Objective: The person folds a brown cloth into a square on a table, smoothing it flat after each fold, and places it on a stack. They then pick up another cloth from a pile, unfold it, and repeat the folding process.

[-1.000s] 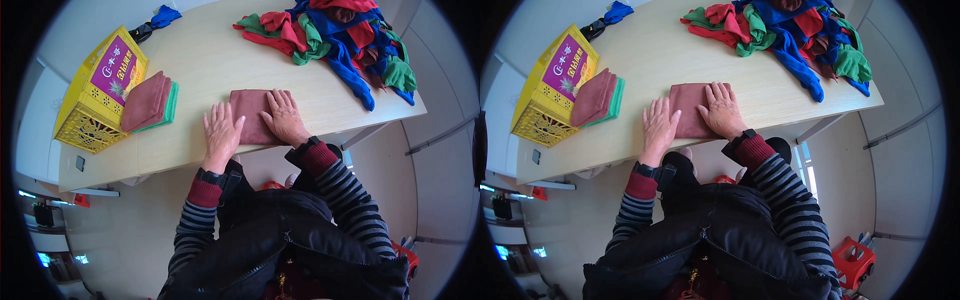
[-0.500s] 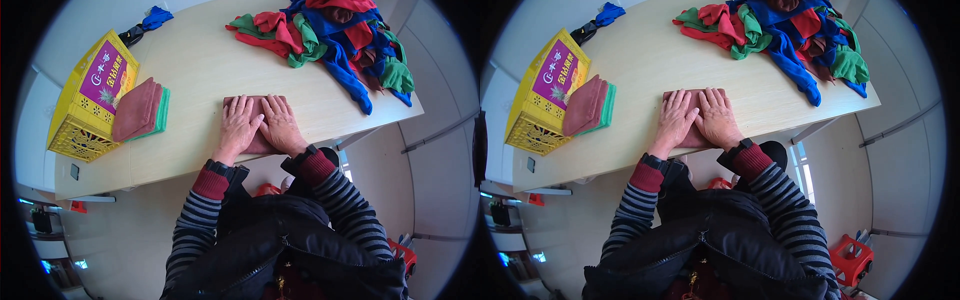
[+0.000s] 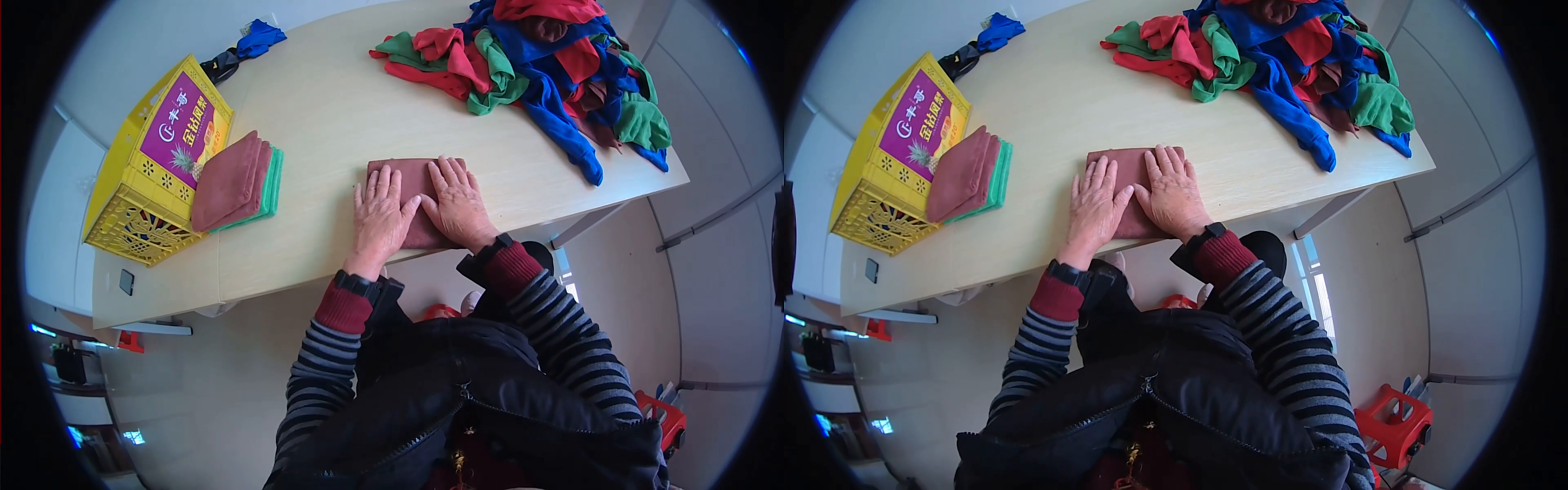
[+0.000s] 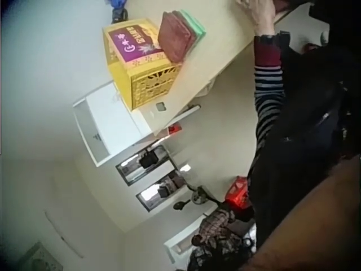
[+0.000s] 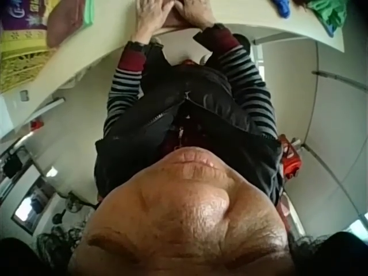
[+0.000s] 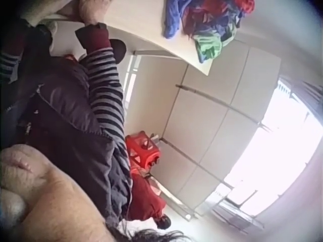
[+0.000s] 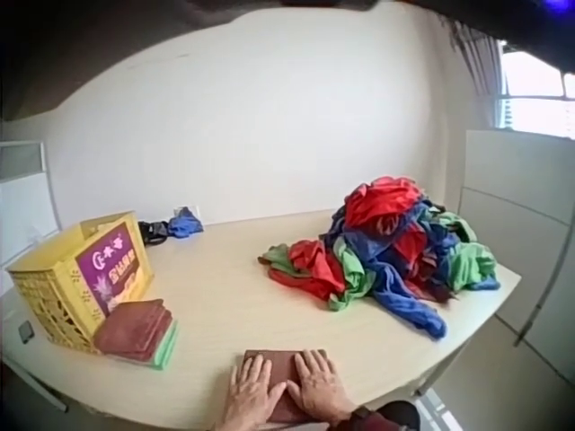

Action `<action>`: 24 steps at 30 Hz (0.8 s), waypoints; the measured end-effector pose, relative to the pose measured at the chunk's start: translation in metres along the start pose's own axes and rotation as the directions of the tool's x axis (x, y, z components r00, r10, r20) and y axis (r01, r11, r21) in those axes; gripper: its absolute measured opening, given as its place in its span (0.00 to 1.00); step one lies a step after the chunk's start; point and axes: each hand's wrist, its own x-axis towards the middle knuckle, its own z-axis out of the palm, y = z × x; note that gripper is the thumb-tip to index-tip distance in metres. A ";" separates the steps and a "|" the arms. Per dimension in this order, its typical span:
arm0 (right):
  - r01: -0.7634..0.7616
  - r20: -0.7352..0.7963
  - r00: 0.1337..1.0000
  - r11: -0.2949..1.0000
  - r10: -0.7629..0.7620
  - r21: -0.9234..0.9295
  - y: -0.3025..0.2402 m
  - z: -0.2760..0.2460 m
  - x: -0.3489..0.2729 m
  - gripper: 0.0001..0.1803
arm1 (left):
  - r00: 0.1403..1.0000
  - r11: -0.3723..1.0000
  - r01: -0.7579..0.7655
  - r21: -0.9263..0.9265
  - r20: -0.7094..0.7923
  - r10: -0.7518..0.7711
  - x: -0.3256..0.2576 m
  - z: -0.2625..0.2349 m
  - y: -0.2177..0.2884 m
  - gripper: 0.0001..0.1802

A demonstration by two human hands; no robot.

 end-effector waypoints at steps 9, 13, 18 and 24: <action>0.004 0.020 1.000 0.996 -0.003 -0.092 -0.006 -0.012 0.000 0.38 | 0.978 0.978 -0.209 -0.022 0.010 0.209 -0.062 -0.034 0.016 0.33; 0.014 0.089 0.996 0.985 0.001 -0.172 -0.016 -0.027 -0.010 0.38 | 0.977 0.976 -0.212 0.051 -0.021 0.213 -0.055 -0.043 -0.002 0.32; 0.044 0.196 0.981 0.965 0.008 -0.260 -0.043 -0.051 -0.039 0.35 | 0.992 0.975 -0.042 0.217 -0.104 0.066 -0.037 -0.040 -0.051 0.28; -0.041 0.542 0.834 0.990 0.109 -0.136 -0.069 -0.104 -0.024 0.34 | 0.987 0.997 0.076 0.001 -0.139 -0.076 -0.035 -0.046 -0.037 0.25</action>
